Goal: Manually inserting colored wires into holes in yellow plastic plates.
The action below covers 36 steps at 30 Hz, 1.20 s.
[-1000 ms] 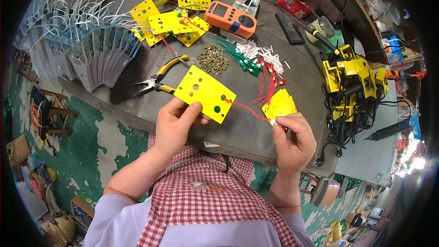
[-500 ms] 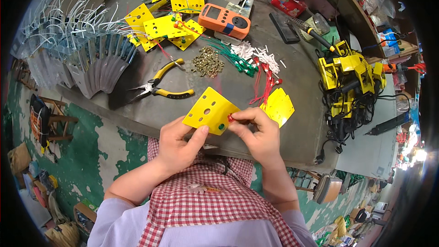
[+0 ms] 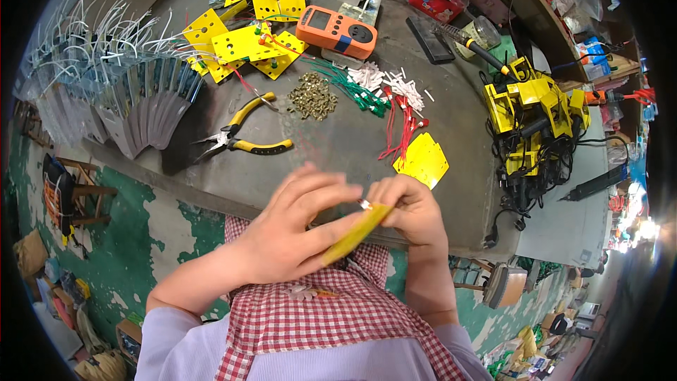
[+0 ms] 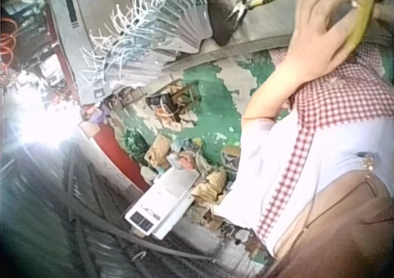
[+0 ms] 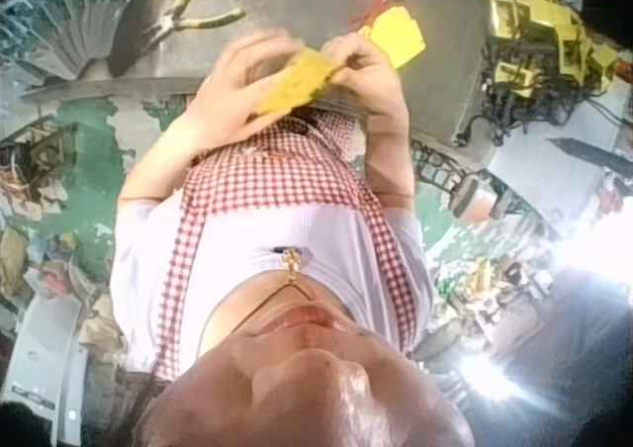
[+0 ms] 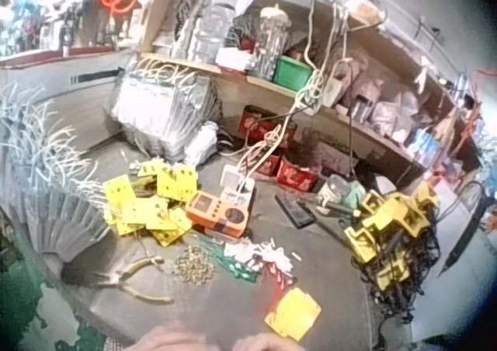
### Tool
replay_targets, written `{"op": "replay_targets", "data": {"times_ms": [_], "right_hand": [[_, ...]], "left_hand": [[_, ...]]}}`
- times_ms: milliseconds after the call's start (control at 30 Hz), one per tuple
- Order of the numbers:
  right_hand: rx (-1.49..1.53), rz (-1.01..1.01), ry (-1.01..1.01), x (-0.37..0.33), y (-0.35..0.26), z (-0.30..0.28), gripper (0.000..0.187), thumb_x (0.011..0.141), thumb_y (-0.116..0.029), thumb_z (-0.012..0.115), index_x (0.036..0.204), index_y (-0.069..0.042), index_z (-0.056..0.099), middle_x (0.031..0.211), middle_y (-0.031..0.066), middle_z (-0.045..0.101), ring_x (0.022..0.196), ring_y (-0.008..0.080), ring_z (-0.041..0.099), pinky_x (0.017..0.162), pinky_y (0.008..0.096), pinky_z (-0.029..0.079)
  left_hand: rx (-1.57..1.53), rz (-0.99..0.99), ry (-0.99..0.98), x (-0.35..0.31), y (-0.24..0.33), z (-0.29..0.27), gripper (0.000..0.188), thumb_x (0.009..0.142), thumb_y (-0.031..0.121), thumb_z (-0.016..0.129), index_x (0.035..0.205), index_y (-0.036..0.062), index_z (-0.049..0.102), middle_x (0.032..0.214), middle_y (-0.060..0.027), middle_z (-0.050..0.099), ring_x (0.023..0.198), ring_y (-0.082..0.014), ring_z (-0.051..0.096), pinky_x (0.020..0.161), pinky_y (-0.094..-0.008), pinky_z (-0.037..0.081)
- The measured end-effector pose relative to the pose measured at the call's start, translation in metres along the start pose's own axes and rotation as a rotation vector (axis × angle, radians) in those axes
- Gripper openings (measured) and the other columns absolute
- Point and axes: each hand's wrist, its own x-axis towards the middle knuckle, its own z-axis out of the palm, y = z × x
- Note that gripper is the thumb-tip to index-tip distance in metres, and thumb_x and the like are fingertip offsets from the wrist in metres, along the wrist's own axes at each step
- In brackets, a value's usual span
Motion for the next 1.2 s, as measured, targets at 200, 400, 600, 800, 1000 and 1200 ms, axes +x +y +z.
{"op": "replay_targets", "data": {"times_ms": [200, 400, 600, 800, 1000, 1200], "right_hand": [[0.307, 0.141, 0.139, -0.005, 0.014, -0.002, 0.016, 0.082, -0.013, 0.063, 0.085, -0.001, 0.054, 0.086, 0.0082, 0.059, 0.079, 0.0157, 0.057, 0.071, 0.0278, 0.047], [-0.130, 0.234, 0.034, -0.005, 0.020, 0.033, 0.039, 0.079, 0.005, 0.057, 0.117, -0.001, 0.052, 0.109, 0.0027, 0.053, 0.112, 0.0175, 0.049, 0.096, 0.0306, 0.038], [-0.299, 0.138, 0.184, 0.003, 0.038, 0.036, 0.022, 0.079, -0.003, 0.064, 0.100, 0.003, 0.062, 0.101, 0.0029, 0.055, 0.097, 0.0151, 0.054, 0.087, 0.0274, 0.042], [-0.038, -0.044, 0.397, 0.011, 0.050, 0.033, 0.016, 0.087, -0.013, 0.058, 0.089, 0.002, 0.063, 0.086, 0.0062, 0.061, 0.065, 0.0089, 0.050, 0.058, 0.0218, 0.041], [0.209, -0.030, 0.313, 0.026, 0.006, 0.044, 0.021, 0.091, -0.022, 0.051, 0.089, -0.002, 0.057, 0.081, 0.0100, 0.060, 0.055, 0.0111, 0.051, 0.044, 0.0195, 0.038], [-0.352, -0.329, 0.311, 0.140, -0.042, 0.031, 0.018, 0.089, -0.018, 0.054, 0.093, -0.001, 0.055, 0.067, 0.0008, 0.052, 0.050, 0.0078, 0.045, 0.043, 0.0196, 0.033]], "left_hand": [[-0.152, -0.360, -0.163, -0.014, -0.013, 0.011, 0.027, 0.075, 0.006, 0.061, 0.102, 0.0049, 0.057, 0.092, -0.0102, 0.059, 0.089, -0.0280, 0.058, 0.079, -0.0427, 0.046], [-0.852, -1.096, -0.109, -0.025, -0.010, 0.026, 0.005, 0.083, 0.006, 0.051, 0.085, 0.0008, 0.053, 0.069, -0.0057, 0.053, 0.057, -0.0164, 0.051, 0.053, -0.0323, 0.043], [-0.615, -0.922, -0.065, -0.028, -0.016, 0.034, 0.017, 0.093, 0.014, 0.043, 0.098, 0.0034, 0.055, 0.071, 0.0005, 0.055, 0.059, -0.0123, 0.051, 0.056, -0.0299, 0.045], [-1.138, -0.955, -0.062, -0.026, -0.018, 0.027, 0.025, 0.095, 0.021, 0.042, 0.091, -0.0005, 0.055, 0.070, -0.0033, 0.057, 0.070, -0.0177, 0.059, 0.074, -0.0318, 0.049], [-0.137, -0.335, 0.054, -0.023, -0.008, 0.010, 0.012, 0.085, 0.013, 0.055, 0.079, 0.0048, 0.059, 0.066, -0.0095, 0.055, 0.058, -0.0264, 0.055, 0.054, -0.0336, 0.044], [-0.367, -0.572, -0.042, -0.060, -0.009, 0.019, 0.010, 0.085, 0.013, 0.056, 0.084, 0.0039, 0.062, 0.074, -0.0100, 0.060, 0.066, -0.0273, 0.059, 0.060, -0.0328, 0.047]]}}
